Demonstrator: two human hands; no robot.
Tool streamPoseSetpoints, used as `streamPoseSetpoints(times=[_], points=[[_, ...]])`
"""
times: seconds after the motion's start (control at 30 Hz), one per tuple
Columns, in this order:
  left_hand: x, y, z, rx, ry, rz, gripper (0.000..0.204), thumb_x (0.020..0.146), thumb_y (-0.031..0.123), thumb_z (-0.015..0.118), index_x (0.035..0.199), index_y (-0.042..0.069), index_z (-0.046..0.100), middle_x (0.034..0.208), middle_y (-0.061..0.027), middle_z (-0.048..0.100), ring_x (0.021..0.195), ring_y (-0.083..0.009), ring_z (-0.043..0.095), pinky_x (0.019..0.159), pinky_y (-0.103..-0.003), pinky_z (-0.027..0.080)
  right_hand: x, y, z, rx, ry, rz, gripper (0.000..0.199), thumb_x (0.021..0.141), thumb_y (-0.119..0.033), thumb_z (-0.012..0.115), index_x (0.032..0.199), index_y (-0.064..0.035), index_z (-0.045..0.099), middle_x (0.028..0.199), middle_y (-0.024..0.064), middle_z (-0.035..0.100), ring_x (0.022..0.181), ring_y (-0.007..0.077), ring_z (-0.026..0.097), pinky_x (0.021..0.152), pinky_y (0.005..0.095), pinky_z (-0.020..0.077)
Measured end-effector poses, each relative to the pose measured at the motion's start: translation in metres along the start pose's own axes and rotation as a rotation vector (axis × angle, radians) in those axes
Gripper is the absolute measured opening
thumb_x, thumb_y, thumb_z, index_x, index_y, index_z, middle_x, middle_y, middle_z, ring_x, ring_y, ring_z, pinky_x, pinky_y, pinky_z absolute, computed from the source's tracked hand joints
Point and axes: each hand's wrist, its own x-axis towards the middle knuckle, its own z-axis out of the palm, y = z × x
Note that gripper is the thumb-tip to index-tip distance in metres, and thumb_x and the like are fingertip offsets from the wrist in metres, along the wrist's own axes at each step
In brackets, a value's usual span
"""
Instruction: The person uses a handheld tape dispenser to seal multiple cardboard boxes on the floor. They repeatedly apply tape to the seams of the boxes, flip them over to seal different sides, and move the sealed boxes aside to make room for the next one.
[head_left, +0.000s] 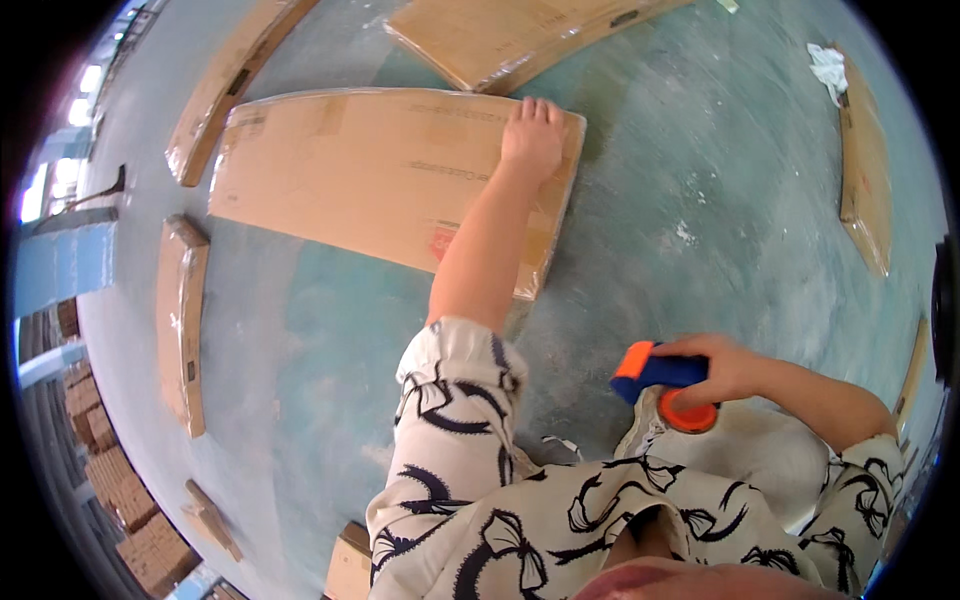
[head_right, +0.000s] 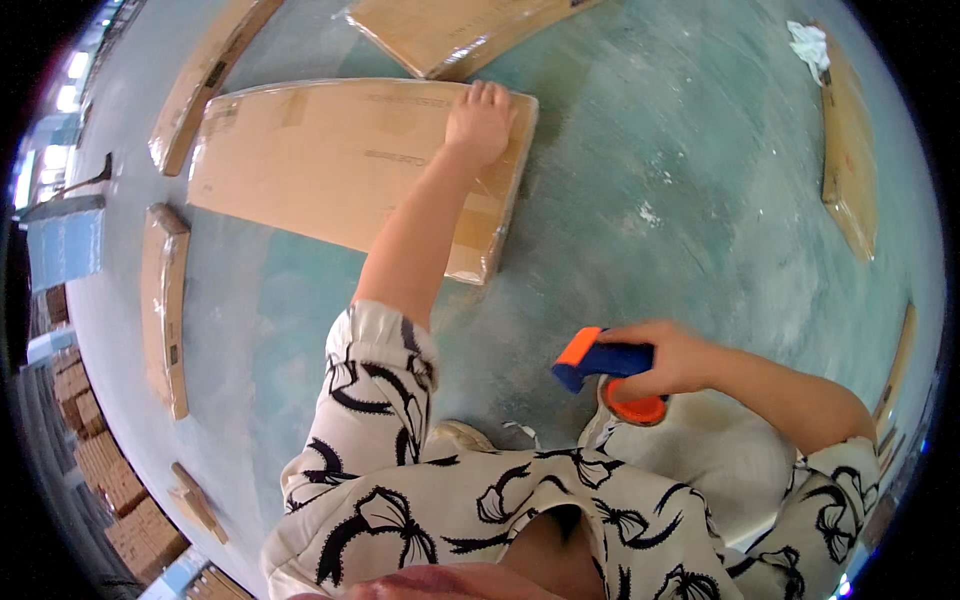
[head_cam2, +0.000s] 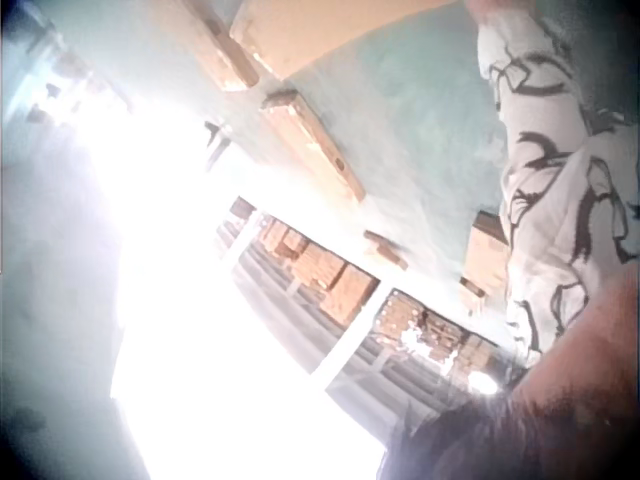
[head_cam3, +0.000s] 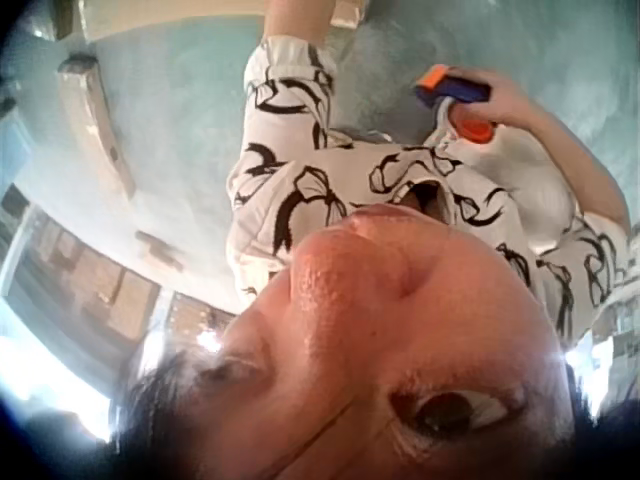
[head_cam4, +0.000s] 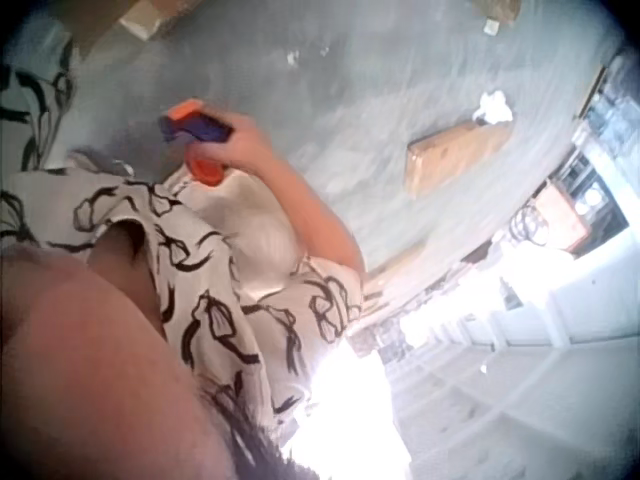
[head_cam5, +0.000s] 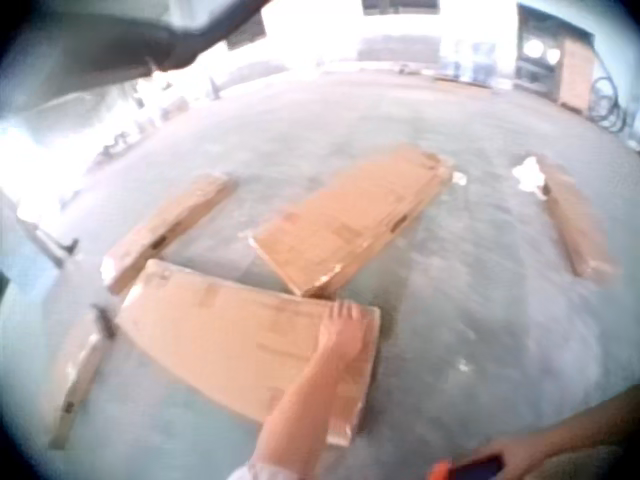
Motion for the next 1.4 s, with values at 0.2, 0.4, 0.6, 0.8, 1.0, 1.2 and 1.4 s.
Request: streamPoseSetpoints(times=[0.2,0.4,0.6,0.8,1.0,1.2,1.4], points=[[-0.177,-0.021,-0.129,-0.440,-0.256,0.061,0.021,0.092,0.025,0.053,0.106,0.011,0.061,0.102,-0.0085,0.064,0.103,-0.0268,0.058,0.102,-0.051,0.033,-0.028,-0.068,-0.065,-0.057,0.155,-0.339,0.075,0.066,-0.032,0.082,0.133,-0.0135,0.054,0.116,0.0146,0.060,0.105,0.0235,0.059,0.090,0.0363,0.0454],[-0.445,-0.024,-0.288,-0.664,-0.563,-1.146,0.037,0.091,0.022,0.062,0.112,-0.008,0.061,0.108,-0.0229,0.066,0.101,-0.0309,0.063,0.087,-0.038,0.049,0.089,-0.098,-0.051,-0.160,0.155,-0.498,0.061,0.062,-0.037,0.073,0.119,-0.0152,0.064,0.097,0.0156,0.066,0.088,0.0313,0.064,0.074,0.0370,0.0503],[-0.611,0.177,-0.412,-0.535,0.232,-2.338,0.033,0.091,0.023,0.062,0.105,-0.007,0.064,0.099,-0.0220,0.067,0.091,-0.0237,0.065,0.078,-0.035,0.053,0.212,-0.132,0.031,-0.258,-0.411,-0.426,0.049,0.062,-0.032,0.069,0.109,-0.0201,0.064,0.074,0.0091,0.065,0.072,0.0254,0.063,0.064,0.0359,0.0485],[-0.553,0.283,-0.502,-0.206,0.466,-2.430,0.022,0.088,0.020,0.065,0.091,-0.001,0.067,0.083,-0.0023,0.065,0.077,-0.0101,0.057,0.071,-0.026,0.046,0.268,-0.099,0.078,-0.354,-0.363,-0.598,0.061,0.068,-0.021,0.069,0.128,-0.0133,0.058,0.092,0.0050,0.066,0.080,0.0124,0.060,0.074,0.0279,0.0495],[-0.574,0.295,-0.475,0.016,1.000,-2.105,0.019,0.088,0.018,0.067,0.095,0.001,0.070,0.085,-0.0007,0.069,0.082,-0.0067,0.060,0.077,-0.023,0.046,0.285,-0.072,0.085,-0.462,-0.331,-0.503,0.066,0.065,-0.018,0.068,0.129,-0.0054,0.056,0.095,0.0053,0.062,0.082,0.0125,0.058,0.074,0.0266,0.0475],[-0.603,0.237,-0.429,0.016,0.120,-1.520,0.019,0.084,0.021,0.067,0.098,0.008,0.065,0.091,-0.0093,0.068,0.092,-0.0264,0.063,0.095,-0.044,0.039,0.244,-0.069,0.090,-0.543,-0.197,-0.513,0.062,0.071,-0.019,0.068,0.130,-0.0036,0.055,0.106,0.0068,0.063,0.091,0.0147,0.060,0.082,0.0284,0.0468],[-0.756,0.233,-0.380,-0.564,-0.136,-1.565,0.028,0.086,0.032,0.062,0.099,0.007,0.063,0.086,-0.0133,0.066,0.084,-0.0316,0.063,0.082,-0.047,0.044,0.172,-0.102,0.169,-0.040,-0.075,-0.337,0.051,0.081,-0.020,0.061,0.128,-0.0026,0.054,0.114,0.0061,0.060,0.101,0.0169,0.057,0.091,0.0298,0.0443]])
